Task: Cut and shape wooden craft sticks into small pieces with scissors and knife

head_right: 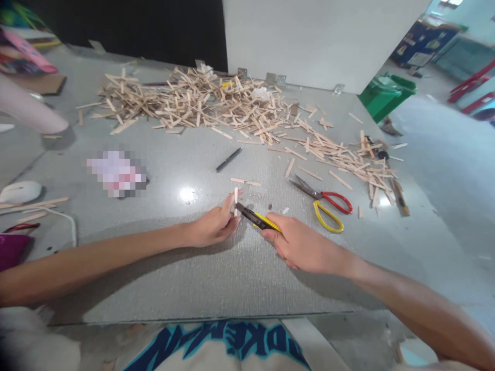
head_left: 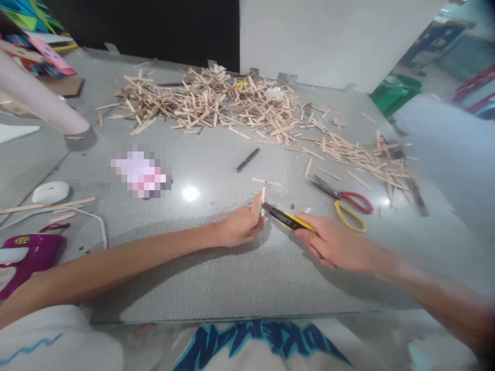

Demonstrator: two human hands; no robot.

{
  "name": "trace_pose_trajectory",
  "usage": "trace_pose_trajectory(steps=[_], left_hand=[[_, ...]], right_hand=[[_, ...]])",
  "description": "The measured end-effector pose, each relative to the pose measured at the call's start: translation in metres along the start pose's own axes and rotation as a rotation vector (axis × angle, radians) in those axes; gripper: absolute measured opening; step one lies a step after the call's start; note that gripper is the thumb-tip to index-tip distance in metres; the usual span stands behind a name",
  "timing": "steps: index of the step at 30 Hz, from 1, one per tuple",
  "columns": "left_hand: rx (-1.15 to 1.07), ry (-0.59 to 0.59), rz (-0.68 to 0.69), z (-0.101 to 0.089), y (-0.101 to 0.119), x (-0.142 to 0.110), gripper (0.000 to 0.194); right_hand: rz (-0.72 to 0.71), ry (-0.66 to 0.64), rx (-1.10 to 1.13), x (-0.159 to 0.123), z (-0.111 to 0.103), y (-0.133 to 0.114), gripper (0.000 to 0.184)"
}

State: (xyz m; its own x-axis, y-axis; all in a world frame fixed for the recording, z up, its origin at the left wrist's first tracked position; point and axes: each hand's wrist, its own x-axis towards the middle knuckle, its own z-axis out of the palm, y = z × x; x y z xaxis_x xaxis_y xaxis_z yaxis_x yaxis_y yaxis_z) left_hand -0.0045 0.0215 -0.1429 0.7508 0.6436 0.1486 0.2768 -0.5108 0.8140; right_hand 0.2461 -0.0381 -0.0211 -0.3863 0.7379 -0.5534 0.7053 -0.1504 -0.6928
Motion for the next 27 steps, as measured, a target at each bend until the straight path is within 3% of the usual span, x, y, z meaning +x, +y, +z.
trace_pose_trajectory(steps=[7, 15, 23, 27], left_hand=[[-0.01, 0.004, -0.003, 0.0, -0.001, 0.0, 0.071], [-0.004, 0.011, -0.004, -0.003, 0.003, -0.002, 0.068], [-0.343, 0.04, -0.034, -0.01, 0.011, -0.001, 0.058], [-0.533, 0.057, -0.116, -0.014, 0.017, -0.001, 0.054]], right_hand=[[-0.002, 0.067, 0.001, 0.001, 0.02, 0.011, 0.025], [-0.037, 0.024, 0.017, -0.001, 0.01, 0.009, 0.024], [-0.011, -0.06, 0.312, 0.008, 0.007, 0.028, 0.038], [-0.053, -0.062, 0.341, 0.015, 0.008, 0.042, 0.045]])
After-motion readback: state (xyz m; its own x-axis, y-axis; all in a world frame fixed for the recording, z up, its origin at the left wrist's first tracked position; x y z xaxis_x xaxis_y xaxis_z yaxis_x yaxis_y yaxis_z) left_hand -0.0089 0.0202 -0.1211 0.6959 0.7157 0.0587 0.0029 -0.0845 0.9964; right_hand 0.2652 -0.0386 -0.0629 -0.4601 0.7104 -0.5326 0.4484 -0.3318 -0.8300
